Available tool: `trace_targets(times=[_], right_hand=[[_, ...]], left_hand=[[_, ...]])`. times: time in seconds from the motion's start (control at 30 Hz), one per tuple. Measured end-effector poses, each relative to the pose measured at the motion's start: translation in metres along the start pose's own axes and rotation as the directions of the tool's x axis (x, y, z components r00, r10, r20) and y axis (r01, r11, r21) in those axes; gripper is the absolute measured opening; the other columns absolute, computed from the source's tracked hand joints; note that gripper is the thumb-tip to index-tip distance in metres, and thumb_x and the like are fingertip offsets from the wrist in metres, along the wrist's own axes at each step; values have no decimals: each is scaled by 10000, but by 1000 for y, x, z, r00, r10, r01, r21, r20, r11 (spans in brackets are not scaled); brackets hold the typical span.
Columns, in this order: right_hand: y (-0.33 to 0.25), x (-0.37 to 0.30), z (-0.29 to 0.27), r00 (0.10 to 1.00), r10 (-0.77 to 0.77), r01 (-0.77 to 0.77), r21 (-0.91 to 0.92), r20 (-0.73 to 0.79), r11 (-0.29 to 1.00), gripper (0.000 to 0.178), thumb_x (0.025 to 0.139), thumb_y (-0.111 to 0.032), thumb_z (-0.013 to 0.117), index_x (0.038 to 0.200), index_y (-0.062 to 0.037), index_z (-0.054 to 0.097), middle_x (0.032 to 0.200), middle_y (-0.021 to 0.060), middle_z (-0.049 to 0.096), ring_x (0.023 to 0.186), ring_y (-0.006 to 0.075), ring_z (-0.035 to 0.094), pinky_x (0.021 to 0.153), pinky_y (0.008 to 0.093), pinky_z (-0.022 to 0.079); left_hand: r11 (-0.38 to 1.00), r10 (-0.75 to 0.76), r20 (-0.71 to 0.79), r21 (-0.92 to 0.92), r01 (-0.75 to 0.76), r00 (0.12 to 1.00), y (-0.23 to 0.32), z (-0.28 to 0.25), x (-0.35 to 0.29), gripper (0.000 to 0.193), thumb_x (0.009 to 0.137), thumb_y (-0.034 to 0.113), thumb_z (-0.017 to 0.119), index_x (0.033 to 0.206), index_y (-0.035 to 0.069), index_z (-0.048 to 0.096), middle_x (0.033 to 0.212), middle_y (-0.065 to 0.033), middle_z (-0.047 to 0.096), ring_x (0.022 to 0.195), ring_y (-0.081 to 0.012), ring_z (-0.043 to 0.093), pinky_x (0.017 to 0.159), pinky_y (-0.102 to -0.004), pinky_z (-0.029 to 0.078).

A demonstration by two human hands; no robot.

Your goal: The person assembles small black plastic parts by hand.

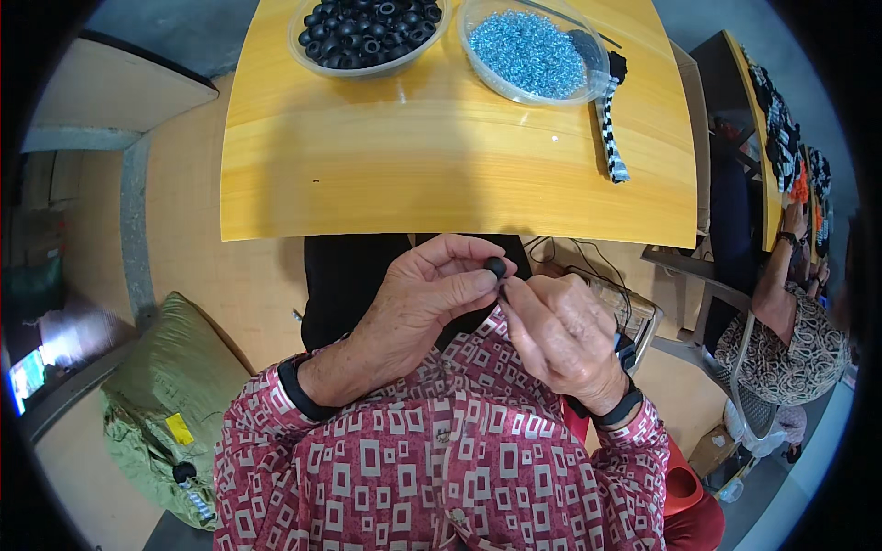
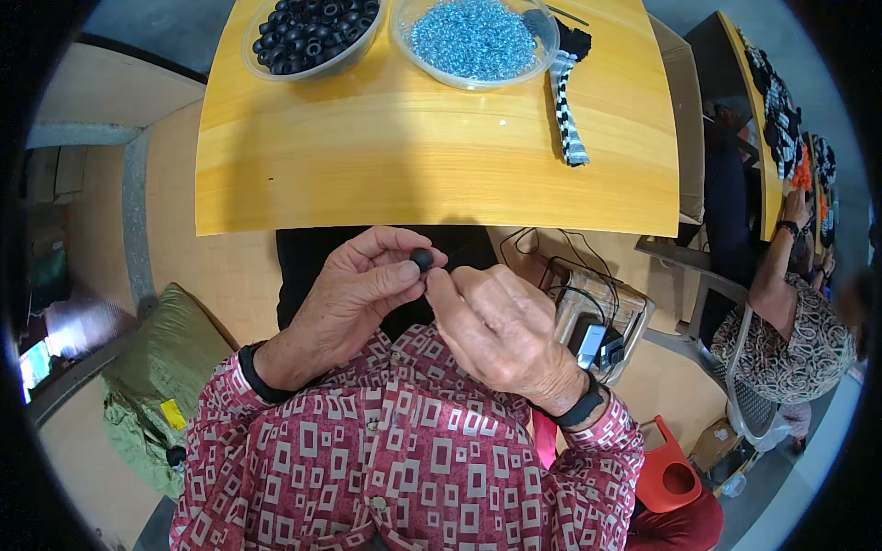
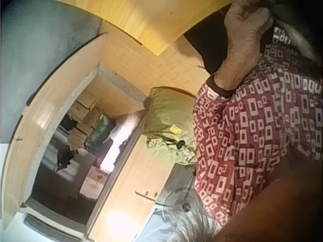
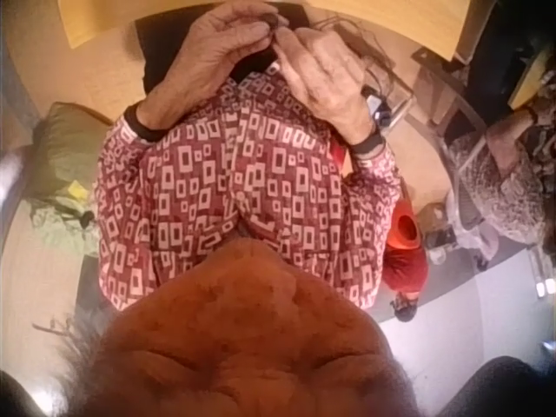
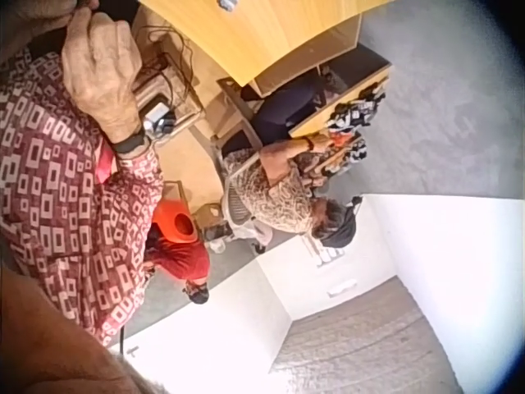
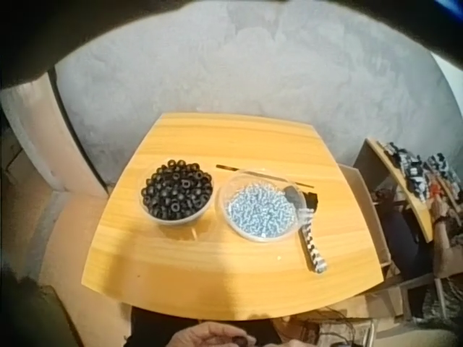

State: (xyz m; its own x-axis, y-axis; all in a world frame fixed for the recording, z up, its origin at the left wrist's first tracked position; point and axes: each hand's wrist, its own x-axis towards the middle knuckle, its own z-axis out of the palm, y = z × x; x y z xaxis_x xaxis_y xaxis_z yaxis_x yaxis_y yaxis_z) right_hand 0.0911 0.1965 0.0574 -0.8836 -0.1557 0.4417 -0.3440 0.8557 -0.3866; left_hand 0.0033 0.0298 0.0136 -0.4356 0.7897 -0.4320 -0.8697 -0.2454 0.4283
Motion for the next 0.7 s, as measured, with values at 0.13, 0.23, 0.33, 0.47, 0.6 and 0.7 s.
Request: trace_targets(times=[0.13, 0.23, 0.33, 0.47, 0.6, 0.7], right_hand=[[-6, -1, 0, 1000, -19, 20, -36, 18, 999, 296, 690, 41, 745, 970, 69, 655, 836, 105, 582, 659, 194, 596, 552, 281, 501], [-5, 0, 0, 1000, 23, -23, 28, 1, 999, 288, 701, 35, 748, 971, 71, 656, 840, 112, 590, 671, 207, 607, 560, 286, 508], [-4, 0, -3, 993, 119, -115, 150, -20, 982, 263, 719, 33, 745, 965, 64, 659, 851, 126, 611, 699, 223, 628, 583, 296, 520], [-7, 1, -11, 944, 329, -313, 326, 5, 892, 185, 765, 40, 736, 934, 30, 663, 870, 127, 648, 756, 220, 654, 631, 301, 528], [0, -6, -9, 918, 396, -349, 454, -9, 820, 188, 784, 50, 731, 952, 12, 654, 878, 116, 659, 768, 205, 652, 655, 285, 515], [2, -9, -8, 908, 419, -350, 523, -14, 777, 202, 776, 55, 735, 955, 9, 654, 880, 113, 661, 759, 200, 647, 659, 281, 511]], left_hand=[[999, 42, 40, 32, -44, 998, 0, 1, -1, 248, 897, 37, 656, 1140, 36, 603, 1113, -87, 650, 1006, -143, 631, 900, -269, 538], [998, 65, 71, -12, -64, 995, -5, -2, 3, 249, 896, 26, 651, 1141, 34, 603, 1116, -94, 649, 1006, -151, 632, 906, -283, 539], [1000, 22, 39, -15, -21, 999, 1, 1, 3, 265, 905, 33, 644, 1166, 33, 597, 1115, -102, 651, 993, -140, 641, 882, -254, 549], [996, -28, 64, -79, 33, 998, 6, 4, 2, 274, 940, 65, 608, 1211, 34, 583, 1129, -115, 649, 969, -134, 661, 840, -216, 564], [992, -57, 64, -110, 64, 996, 4, 4, 4, 272, 958, 88, 587, 1224, 36, 577, 1139, -121, 648, 959, -137, 667, 837, -216, 568], [991, -63, 78, -114, 72, 995, 1, 4, 5, 278, 959, 105, 590, 1228, 36, 576, 1123, -109, 651, 954, -138, 669, 830, -216, 569]])
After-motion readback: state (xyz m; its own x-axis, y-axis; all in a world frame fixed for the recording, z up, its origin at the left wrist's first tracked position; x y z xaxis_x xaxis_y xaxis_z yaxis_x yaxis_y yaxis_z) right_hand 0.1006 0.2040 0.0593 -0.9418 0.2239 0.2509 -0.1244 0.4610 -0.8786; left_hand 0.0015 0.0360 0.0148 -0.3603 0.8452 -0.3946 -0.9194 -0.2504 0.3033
